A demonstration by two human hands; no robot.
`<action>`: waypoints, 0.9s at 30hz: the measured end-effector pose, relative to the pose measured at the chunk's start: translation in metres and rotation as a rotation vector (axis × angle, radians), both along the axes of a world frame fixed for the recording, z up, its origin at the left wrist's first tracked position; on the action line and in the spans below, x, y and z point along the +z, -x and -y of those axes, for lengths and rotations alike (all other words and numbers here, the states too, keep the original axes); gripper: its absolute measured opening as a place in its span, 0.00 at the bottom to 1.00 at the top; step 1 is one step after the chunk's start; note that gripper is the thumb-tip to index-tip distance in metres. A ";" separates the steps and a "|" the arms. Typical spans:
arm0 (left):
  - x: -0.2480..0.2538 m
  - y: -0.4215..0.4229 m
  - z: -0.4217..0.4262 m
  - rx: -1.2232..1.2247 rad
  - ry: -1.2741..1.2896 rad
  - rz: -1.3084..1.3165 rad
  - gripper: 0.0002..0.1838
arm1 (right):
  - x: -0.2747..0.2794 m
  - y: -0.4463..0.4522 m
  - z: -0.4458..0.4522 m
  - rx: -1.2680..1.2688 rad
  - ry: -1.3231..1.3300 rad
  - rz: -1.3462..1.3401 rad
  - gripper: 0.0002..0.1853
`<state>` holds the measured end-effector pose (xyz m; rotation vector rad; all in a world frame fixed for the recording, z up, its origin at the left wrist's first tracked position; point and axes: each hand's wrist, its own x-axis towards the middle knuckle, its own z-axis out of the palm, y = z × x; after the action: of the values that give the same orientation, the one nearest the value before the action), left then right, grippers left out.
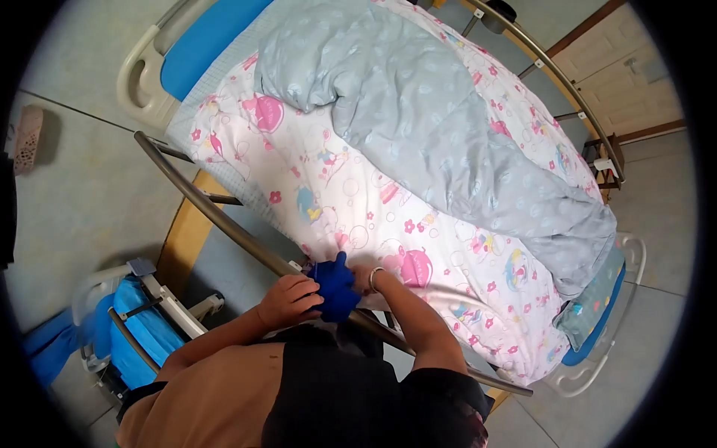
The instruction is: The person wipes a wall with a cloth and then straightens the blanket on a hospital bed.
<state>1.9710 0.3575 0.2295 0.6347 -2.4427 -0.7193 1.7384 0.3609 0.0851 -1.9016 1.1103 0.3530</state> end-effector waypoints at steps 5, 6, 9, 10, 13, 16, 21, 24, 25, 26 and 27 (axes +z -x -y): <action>0.002 -0.001 0.003 -0.025 0.007 0.005 0.18 | -0.005 0.035 -0.017 -0.438 -0.102 -0.089 0.17; 0.002 -0.001 0.004 -0.044 -0.005 0.021 0.18 | -0.009 0.050 -0.023 -0.666 -0.036 -0.333 0.16; 0.014 0.003 0.011 -0.048 -0.003 0.048 0.18 | -0.062 0.116 -0.111 -0.180 -0.202 -0.482 0.16; 0.015 0.006 0.012 -0.081 0.011 0.019 0.18 | -0.044 0.127 -0.130 -0.057 -0.247 -0.554 0.16; 0.017 0.006 0.020 -0.182 0.026 0.097 0.20 | 0.006 0.139 -0.140 -0.252 -0.313 -0.610 0.17; 0.012 0.004 0.023 -0.233 0.024 0.133 0.21 | 0.094 0.127 -0.134 -0.918 0.067 -0.428 0.20; 0.024 0.007 0.029 -0.299 0.104 0.253 0.36 | 0.162 0.033 -0.138 -1.282 0.351 -0.032 0.20; 0.021 0.008 0.028 -0.300 0.085 0.260 0.35 | 0.195 -0.042 -0.114 -0.921 0.574 0.046 0.30; 0.018 0.008 0.027 -0.318 0.090 0.259 0.35 | 0.195 -0.059 -0.104 -0.865 0.643 0.103 0.32; 0.013 0.007 0.027 -0.308 0.075 0.250 0.34 | 0.193 -0.074 -0.094 -0.810 0.709 0.162 0.35; 0.010 0.005 0.026 -0.305 0.060 0.244 0.34 | 0.187 -0.088 -0.085 -0.782 0.739 0.162 0.36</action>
<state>1.9665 0.3313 0.2395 0.3459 -2.8136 -0.7158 1.8267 0.4464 0.2718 -1.8353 1.9160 -0.7235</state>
